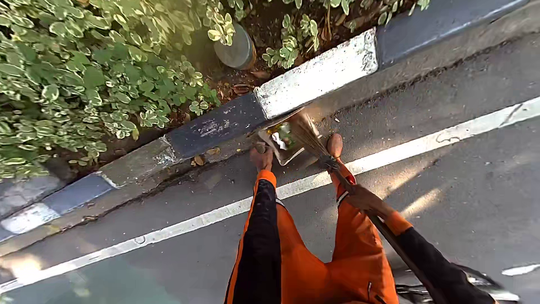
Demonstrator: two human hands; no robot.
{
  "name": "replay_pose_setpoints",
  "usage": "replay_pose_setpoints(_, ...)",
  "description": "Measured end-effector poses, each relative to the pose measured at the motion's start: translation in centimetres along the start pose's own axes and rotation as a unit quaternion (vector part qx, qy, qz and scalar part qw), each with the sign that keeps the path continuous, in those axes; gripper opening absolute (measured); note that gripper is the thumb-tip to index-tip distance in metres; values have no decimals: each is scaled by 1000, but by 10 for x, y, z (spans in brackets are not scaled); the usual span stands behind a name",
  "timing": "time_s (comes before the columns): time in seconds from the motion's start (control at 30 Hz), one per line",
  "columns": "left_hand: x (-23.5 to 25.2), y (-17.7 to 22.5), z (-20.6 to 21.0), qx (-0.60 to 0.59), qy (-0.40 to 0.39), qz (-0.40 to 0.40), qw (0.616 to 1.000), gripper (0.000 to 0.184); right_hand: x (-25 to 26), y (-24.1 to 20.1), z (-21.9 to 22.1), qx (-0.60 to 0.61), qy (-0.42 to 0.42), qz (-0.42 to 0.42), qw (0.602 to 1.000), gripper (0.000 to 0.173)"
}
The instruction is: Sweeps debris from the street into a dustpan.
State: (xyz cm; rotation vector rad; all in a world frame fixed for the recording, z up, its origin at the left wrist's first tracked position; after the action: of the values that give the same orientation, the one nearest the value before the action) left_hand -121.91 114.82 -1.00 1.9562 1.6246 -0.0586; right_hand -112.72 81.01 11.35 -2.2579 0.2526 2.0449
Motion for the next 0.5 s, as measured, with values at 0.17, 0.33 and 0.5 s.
replay_pose_setpoints(0.17,44,-84,-86,52,-11,-8,999,35,-88,68,27,215,44,126,968,5)
replay_pose_setpoints(0.33,63,-99,-117,100,-10,-4,995,30,2,8,60,49,175,143,973,45)
replay_pose_setpoints(0.5,72,-87,-102,137,-4,-23,990,33,-5,-71,129,2,15,24,1000,27)
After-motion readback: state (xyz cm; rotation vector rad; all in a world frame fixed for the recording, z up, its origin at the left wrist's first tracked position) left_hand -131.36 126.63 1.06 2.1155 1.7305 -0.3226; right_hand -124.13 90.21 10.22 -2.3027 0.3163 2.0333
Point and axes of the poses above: each hand's wrist, its own x-axis towards the middle knuckle, its own z-axis out of the palm, y = z × x, the point moved 3 cm from there along x, towards the middle knuckle, and after that the axes turned 9 degrees about y, right-handed, at the moved point
